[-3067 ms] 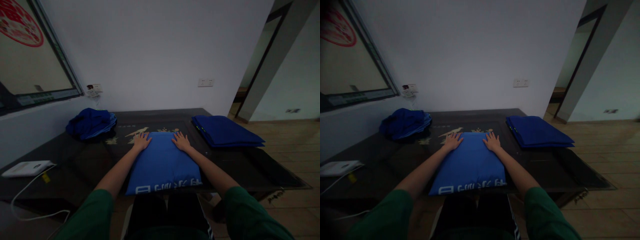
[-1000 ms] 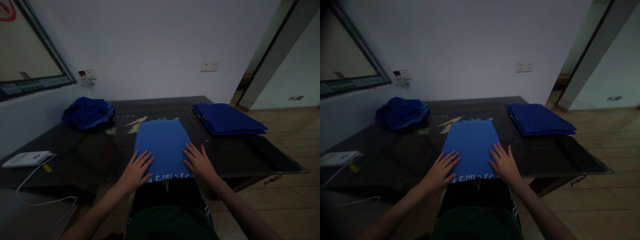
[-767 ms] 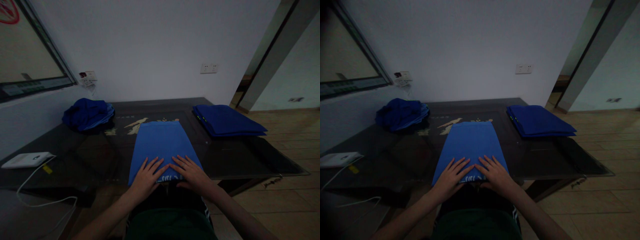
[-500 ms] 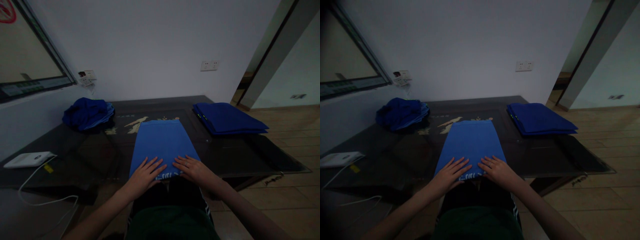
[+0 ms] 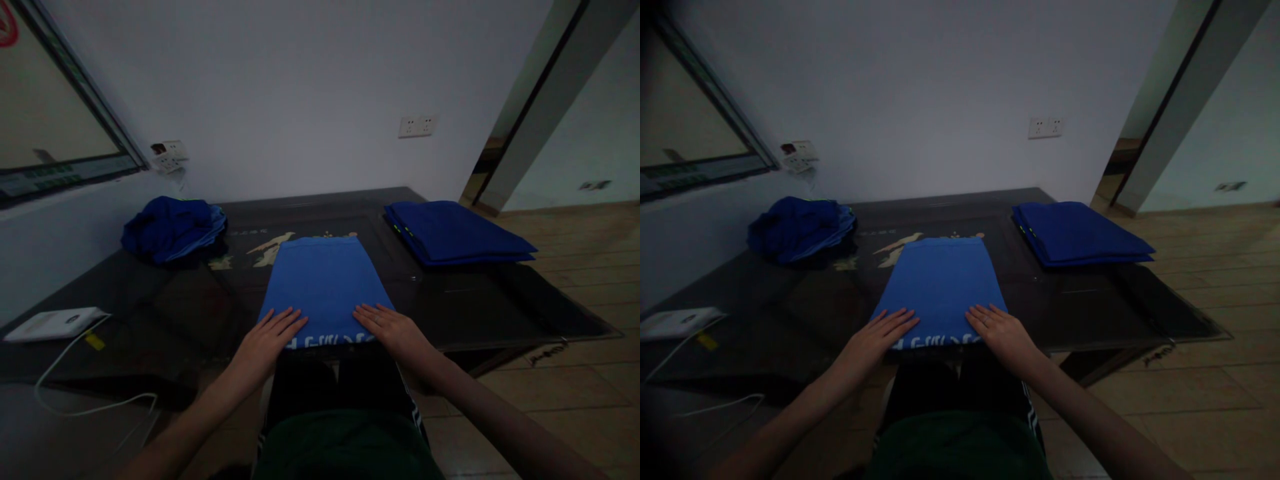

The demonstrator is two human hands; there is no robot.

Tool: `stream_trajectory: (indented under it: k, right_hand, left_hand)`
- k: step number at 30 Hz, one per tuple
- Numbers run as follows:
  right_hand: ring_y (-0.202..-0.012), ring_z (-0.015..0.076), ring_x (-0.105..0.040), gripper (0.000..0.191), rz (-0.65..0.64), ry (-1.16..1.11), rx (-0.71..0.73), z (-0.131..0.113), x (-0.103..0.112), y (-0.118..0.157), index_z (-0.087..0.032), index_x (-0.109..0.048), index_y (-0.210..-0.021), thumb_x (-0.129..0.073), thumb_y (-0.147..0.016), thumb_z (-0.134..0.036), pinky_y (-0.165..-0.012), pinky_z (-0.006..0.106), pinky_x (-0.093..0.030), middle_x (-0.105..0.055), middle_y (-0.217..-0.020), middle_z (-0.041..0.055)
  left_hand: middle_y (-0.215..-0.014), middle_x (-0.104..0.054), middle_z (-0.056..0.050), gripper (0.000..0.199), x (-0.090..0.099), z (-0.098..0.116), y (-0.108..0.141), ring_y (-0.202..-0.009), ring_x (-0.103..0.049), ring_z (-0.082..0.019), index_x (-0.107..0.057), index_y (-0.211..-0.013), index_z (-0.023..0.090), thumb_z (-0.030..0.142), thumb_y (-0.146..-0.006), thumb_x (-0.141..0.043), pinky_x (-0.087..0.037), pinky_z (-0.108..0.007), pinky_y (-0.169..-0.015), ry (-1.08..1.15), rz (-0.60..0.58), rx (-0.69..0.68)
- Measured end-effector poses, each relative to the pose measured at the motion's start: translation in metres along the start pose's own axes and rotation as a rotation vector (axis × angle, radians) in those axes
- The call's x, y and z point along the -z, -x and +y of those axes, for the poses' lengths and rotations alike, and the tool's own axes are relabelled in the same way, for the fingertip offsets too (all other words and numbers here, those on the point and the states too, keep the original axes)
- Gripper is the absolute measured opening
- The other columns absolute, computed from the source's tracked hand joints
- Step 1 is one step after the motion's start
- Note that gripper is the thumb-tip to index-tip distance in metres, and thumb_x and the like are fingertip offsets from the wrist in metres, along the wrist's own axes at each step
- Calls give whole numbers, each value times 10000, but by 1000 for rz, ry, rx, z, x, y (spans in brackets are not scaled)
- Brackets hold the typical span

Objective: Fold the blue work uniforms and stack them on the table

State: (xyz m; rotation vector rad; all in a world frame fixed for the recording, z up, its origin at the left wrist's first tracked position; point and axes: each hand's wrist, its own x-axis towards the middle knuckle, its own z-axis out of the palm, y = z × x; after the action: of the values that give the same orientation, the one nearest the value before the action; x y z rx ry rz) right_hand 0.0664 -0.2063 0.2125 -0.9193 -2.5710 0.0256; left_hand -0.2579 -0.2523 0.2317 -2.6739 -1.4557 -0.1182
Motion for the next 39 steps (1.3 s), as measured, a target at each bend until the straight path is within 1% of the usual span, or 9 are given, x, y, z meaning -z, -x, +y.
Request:
stream_trajectory:
  k: [4,8,13,15,18,22,25,30,39]
  right_hand:
    - [-1244,201,-540,610,17,-6,-31,7,3,18,-205,-523,-1359,-404,-809,28,-1058,448,-451,-544,-1369,84]
    - [-1315,183,-461,670,-9,-64,-67,2,8,34,-260,-448,-1415,-415,-802,7,-1072,444,-433,-483,-1428,54]
    - [-1250,235,-533,427,-98,-181,-153,7,28,21,-277,-588,-1288,-574,-862,-257,-1078,504,-393,-578,-1347,56]
    - [-1162,239,-598,352,-39,-227,-217,20,37,-6,-249,-639,-1218,-562,-883,-324,-1033,467,-444,-646,-1253,67]
    - [-1061,235,-636,312,107,-247,-369,57,41,-65,-199,-656,-1163,-527,-900,-303,-961,410,-482,-682,-1153,96]
    - [-1021,213,-621,283,230,-316,-803,119,22,-143,-135,-644,-1105,-553,-837,-132,-939,360,-461,-663,-1115,133]
    - [-819,182,-647,322,232,-403,-971,153,2,-177,-66,-585,-1152,-527,-838,-114,-779,327,-514,-677,-997,157]
    - [-711,143,-618,309,204,-521,-968,176,-21,-200,-87,-595,-1142,-566,-860,-210,-679,266,-505,-693,-906,108]
    - [-911,157,-634,353,147,-545,-807,183,-32,-207,-109,-655,-1099,-411,-974,-332,-803,244,-478,-696,-1069,115]
  left_hand:
    - [-1466,-446,-30,599,-5,-11,14,-1357,-411,-168,-397,-1442,247,30,-891,-303,-317,-424,-1152,6,10,23]
    - [-1520,-350,-15,683,-9,-4,35,-1385,-363,-158,-244,-1508,288,33,-876,-305,-365,-399,-1128,93,12,40]
    - [-1541,-311,-22,628,22,-15,45,-1404,-332,-197,-275,-1497,300,186,-896,-422,-356,-433,-1127,318,-90,33]
    - [-1497,-405,-29,511,34,-28,24,-1369,-397,-194,-377,-1450,283,278,-940,-405,-341,-439,-1133,387,-69,66]
    - [-1443,-484,-51,443,37,-51,-36,-1344,-431,-186,-476,-1378,230,328,-959,-371,-337,-409,-1133,416,24,115]
    - [-1464,-444,-128,463,11,-77,-129,-1377,-375,-236,-491,-1362,143,319,-940,-424,-291,-428,-1144,284,28,255]
    - [-1507,-377,-132,474,-16,-86,-173,-1403,-316,-287,-462,-1393,167,360,-968,-379,-271,-512,-1128,211,53,362]
    - [-1569,-261,-64,496,-42,-83,-182,-1445,-206,-298,-389,-1447,282,447,-986,-309,-209,-557,-1135,167,54,332]
    - [-1602,-145,-19,527,-41,-77,-179,-1458,-128,-334,-326,-1476,350,502,-972,-301,-163,-564,-1148,177,7,410]
